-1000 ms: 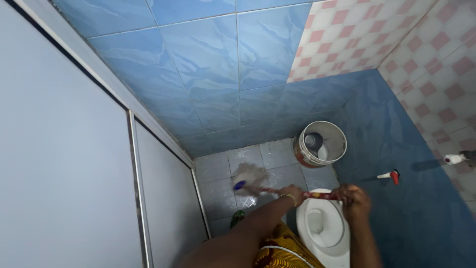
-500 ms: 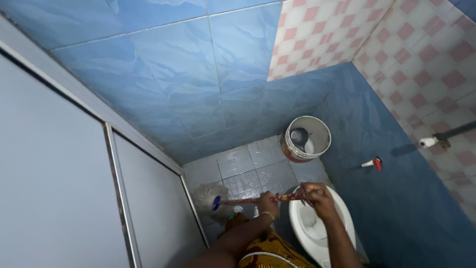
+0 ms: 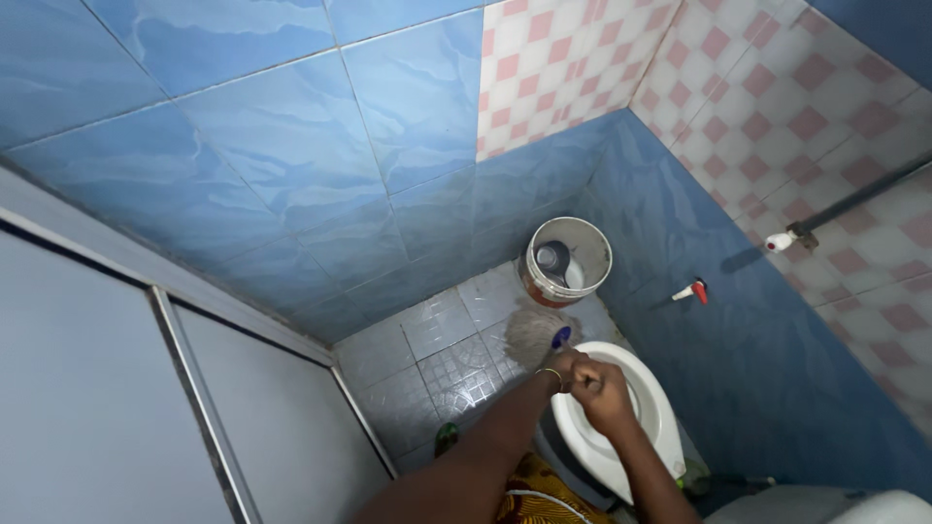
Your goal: The person washes a mop by hand under a faucet, wrings out the mop head, and then wipes the bathroom door frame with the damp mop.
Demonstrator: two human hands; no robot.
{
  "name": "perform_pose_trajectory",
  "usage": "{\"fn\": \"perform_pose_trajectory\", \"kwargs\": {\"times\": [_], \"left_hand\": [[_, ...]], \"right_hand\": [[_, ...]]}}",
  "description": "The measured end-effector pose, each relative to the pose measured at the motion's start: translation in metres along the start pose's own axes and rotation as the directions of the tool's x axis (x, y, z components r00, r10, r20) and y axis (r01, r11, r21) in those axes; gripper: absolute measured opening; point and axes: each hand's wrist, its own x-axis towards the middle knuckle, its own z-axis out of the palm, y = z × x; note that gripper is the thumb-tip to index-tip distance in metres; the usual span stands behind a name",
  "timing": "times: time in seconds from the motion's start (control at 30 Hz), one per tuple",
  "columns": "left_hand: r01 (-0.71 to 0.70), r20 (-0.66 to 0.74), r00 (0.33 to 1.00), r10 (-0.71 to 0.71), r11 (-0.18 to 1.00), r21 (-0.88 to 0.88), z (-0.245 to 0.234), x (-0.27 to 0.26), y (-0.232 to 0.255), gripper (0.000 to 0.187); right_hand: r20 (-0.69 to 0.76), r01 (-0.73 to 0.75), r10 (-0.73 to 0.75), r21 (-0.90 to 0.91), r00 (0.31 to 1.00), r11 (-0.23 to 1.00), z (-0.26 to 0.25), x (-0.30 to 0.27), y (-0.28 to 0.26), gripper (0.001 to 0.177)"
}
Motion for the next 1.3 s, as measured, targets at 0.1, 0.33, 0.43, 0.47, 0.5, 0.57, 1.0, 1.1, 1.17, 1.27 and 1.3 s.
{"fn": "perform_pose_trajectory", "kwargs": {"times": [0.1, 0.33, 0.43, 0.47, 0.5, 0.57, 1.0, 1.1, 1.17, 1.27, 1.3], "left_hand": [[-0.288, 0.071, 0.925, 0.373, 0.569, 0.77, 0.002, 0.0, 0.007, 0.04], [0.02, -0.016, 1.0, -0.011, 0.656, 0.755, -0.026, -0.007, 0.043, 0.031], [0.119, -0.093, 0.993, -0.074, 0.657, 0.744, -0.045, -0.006, 0.033, 0.033], [0.161, -0.141, 0.986, -0.085, 0.671, 0.724, -0.052, -0.008, 0.024, 0.03], [0.203, -0.189, 0.977, -0.096, 0.684, 0.7, -0.059, -0.01, 0.014, 0.027], [0.213, -0.213, 0.974, -0.076, 0.627, 0.75, -0.07, -0.017, -0.006, 0.026], [0.484, -0.485, 0.841, -0.24, 0.734, 0.476, -0.042, -0.114, -0.045, 0.025], [0.499, -0.664, 0.698, -0.268, 0.847, 0.184, -0.006, -0.122, -0.045, 0.018], [0.435, -0.696, 0.68, -0.231, 0.891, 0.131, 0.013, -0.117, -0.043, 0.019], [0.277, -0.767, 0.626, -0.138, 0.959, 0.054, 0.038, -0.096, -0.032, 0.017], [0.189, -0.799, 0.595, -0.085, 0.981, 0.036, 0.042, -0.088, -0.029, 0.012]], "right_hand": [[0.001, -0.11, 0.111, -0.066, 0.994, 0.992, 0.001, -0.01, 0.017, 0.022], [-0.17, 0.14, -0.091, 0.303, 0.981, 0.943, -0.024, 0.006, 0.021, 0.025], [-0.188, 0.183, -0.113, 0.413, 0.976, 0.892, -0.012, 0.015, 0.024, 0.023], [-0.197, 0.182, -0.109, 0.405, 0.974, 0.896, -0.004, 0.015, 0.027, 0.021], [-0.193, 0.182, -0.111, 0.406, 0.975, 0.895, 0.002, 0.014, 0.031, 0.021], [-0.136, 0.22, -0.176, 0.478, 0.975, 0.851, 0.014, 0.012, 0.038, 0.023], [0.101, -0.061, -0.026, 0.762, 0.995, 0.645, 0.011, 0.013, 0.038, 0.013], [0.176, -0.069, -0.108, 0.771, 0.979, 0.634, 0.002, 0.016, 0.03, 0.017], [0.294, -0.199, -0.023, 0.7, 0.955, 0.685, -0.007, 0.015, 0.022, 0.019], [0.304, -0.17, -0.057, 0.668, 0.951, 0.724, -0.022, 0.016, 0.006, 0.026], [0.302, -0.169, -0.056, 0.668, 0.952, 0.724, -0.026, 0.015, 0.0, 0.026]]}}
